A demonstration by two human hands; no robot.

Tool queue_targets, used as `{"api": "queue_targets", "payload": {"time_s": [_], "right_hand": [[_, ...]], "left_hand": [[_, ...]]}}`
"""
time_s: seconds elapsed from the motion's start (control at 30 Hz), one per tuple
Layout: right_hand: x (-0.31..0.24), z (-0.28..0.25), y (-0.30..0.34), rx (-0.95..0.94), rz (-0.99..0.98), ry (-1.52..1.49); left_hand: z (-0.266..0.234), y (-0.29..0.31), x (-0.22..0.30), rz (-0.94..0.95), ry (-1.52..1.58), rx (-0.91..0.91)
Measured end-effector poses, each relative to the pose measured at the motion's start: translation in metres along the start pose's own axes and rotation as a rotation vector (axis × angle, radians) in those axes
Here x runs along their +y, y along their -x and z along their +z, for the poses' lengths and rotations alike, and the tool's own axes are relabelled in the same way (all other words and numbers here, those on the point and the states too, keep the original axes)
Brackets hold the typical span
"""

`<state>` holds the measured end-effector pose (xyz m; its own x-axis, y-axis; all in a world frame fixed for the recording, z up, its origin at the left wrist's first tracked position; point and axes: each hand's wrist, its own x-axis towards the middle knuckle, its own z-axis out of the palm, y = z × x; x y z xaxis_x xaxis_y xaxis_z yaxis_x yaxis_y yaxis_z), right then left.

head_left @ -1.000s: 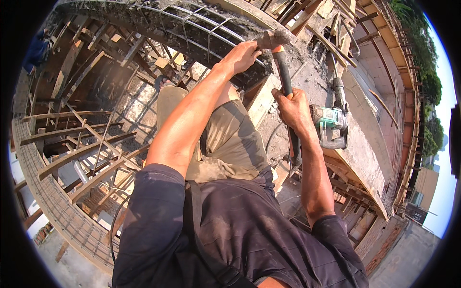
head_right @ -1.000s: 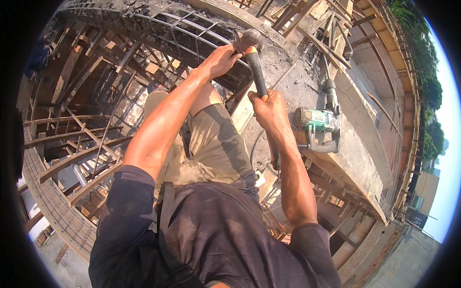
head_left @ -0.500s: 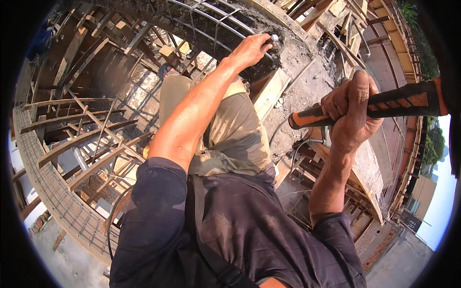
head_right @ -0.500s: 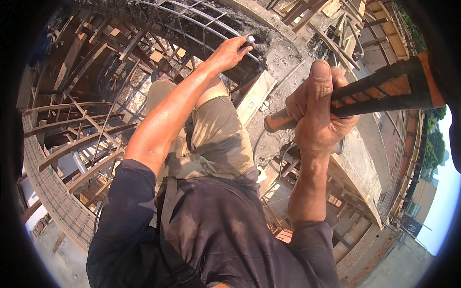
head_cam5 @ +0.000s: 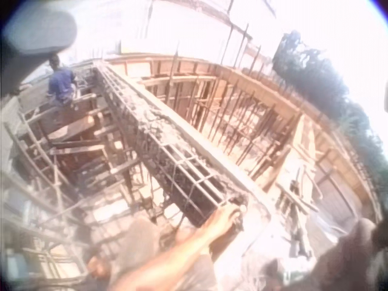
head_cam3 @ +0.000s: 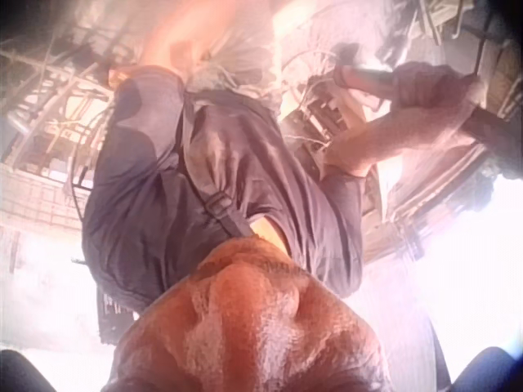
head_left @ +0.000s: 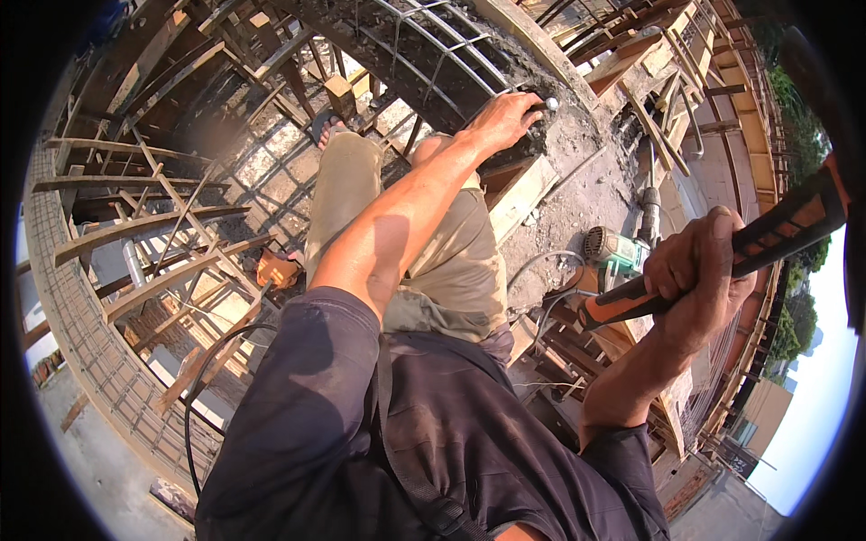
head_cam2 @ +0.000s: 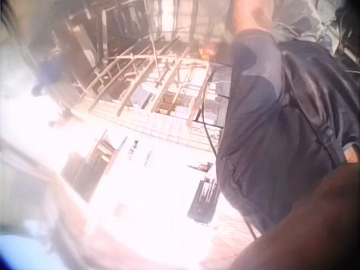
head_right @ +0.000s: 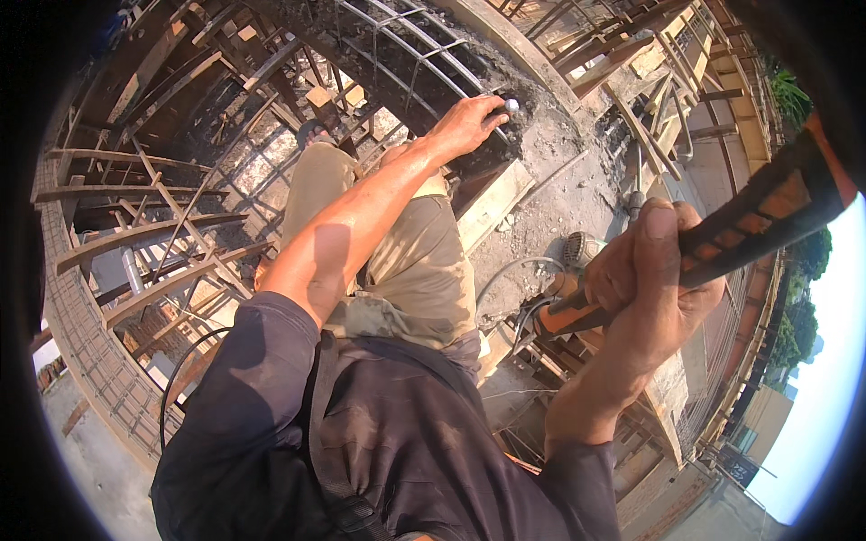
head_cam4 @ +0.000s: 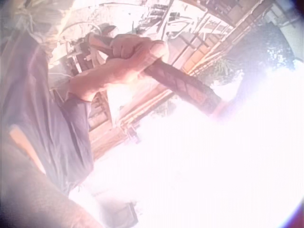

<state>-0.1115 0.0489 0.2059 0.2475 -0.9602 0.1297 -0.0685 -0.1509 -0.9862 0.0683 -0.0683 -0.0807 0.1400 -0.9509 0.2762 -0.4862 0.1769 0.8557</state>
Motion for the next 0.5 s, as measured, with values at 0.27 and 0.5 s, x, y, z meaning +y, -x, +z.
{"api": "queue_targets", "payload": {"time_s": [0.27,0.5], "right_hand": [[0.140,-0.005,-0.001,-0.005,0.372,0.302],[0.076,0.016,0.015,0.018,0.539,0.334]], "left_hand": [[0.036,0.011,0.012,-0.116,0.218,0.244],[0.045,0.011,-0.001,-0.090,0.233,0.304]]}}
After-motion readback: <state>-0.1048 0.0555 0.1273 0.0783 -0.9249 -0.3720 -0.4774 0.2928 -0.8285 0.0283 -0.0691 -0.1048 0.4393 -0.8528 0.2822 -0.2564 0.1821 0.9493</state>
